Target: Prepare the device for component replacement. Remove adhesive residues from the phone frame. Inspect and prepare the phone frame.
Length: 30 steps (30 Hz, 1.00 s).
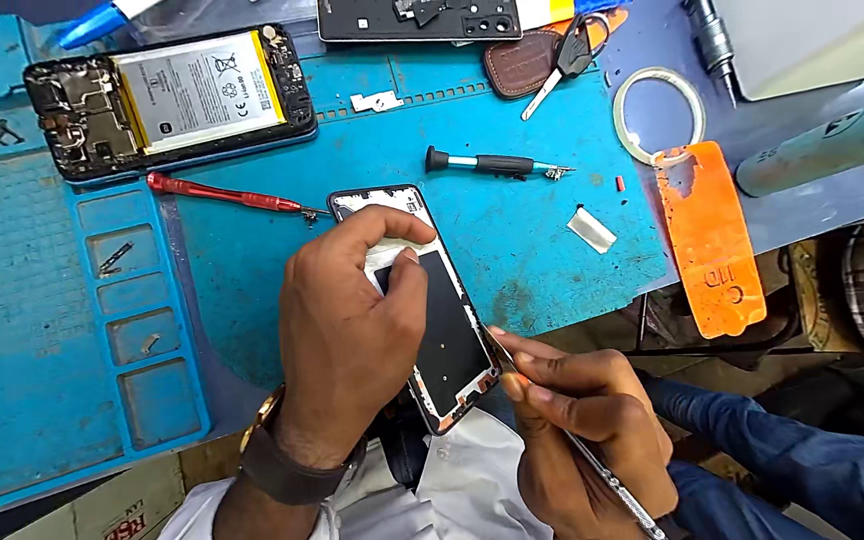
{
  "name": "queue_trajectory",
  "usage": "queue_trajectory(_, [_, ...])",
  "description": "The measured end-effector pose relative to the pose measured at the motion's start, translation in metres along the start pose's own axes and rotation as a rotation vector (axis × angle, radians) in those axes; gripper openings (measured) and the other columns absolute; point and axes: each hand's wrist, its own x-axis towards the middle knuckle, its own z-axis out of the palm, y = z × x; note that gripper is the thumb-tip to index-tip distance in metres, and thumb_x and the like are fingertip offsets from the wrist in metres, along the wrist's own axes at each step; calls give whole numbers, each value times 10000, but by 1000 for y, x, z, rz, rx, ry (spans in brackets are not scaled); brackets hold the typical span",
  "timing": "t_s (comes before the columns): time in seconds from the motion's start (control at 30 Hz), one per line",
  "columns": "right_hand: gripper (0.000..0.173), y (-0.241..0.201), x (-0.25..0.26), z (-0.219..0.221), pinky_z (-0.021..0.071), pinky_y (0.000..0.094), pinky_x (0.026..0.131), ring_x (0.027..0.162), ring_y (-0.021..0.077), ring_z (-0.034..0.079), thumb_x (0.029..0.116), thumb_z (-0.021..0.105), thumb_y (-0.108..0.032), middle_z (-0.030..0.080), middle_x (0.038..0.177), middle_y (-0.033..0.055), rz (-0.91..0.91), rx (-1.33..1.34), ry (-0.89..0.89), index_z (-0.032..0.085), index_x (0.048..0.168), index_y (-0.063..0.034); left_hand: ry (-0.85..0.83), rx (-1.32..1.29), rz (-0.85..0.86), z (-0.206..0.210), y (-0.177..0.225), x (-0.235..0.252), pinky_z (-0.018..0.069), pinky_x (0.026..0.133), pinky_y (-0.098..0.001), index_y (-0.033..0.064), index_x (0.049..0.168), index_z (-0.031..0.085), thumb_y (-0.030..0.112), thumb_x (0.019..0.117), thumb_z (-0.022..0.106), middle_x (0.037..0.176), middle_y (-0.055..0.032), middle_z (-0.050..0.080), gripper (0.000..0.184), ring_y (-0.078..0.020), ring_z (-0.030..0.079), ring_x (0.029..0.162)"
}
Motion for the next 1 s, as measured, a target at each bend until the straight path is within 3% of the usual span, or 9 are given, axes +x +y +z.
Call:
queue_trajectory(0.33, [113,-4,-19,-13,693,457,845,1009,247,742,994,667,-93,643,1049,5,95,91,25,584,1035,-157,15,6,0,3,-3,4,520,593,-254,228,1088,742,187,953,552,917,87,717,236,-14,664,784])
queue_trajectory(0.57, [116,-4,-18,-11,696,445,834,1000,242,745,990,665,-79,646,1033,0,95,66,30,582,1026,-151,4,22,-5,1,-1,1,483,543,-264,224,1117,738,163,974,553,902,62,710,242,-44,647,724])
queue_trajectory(0.8, [112,-5,-19,-10,699,442,822,1005,246,747,993,659,-84,645,1037,2,88,54,30,573,1007,-154,30,0,-5,4,-4,4,521,604,-256,225,1076,745,191,947,556,921,87,717,231,-11,664,796])
queue_trajectory(1.0, [115,-5,-20,-6,699,437,826,992,228,745,991,651,-72,631,1029,5,59,4,38,562,1005,-143,31,-7,-5,4,-4,4,521,591,-253,222,1077,742,186,947,549,910,89,716,235,-11,664,779])
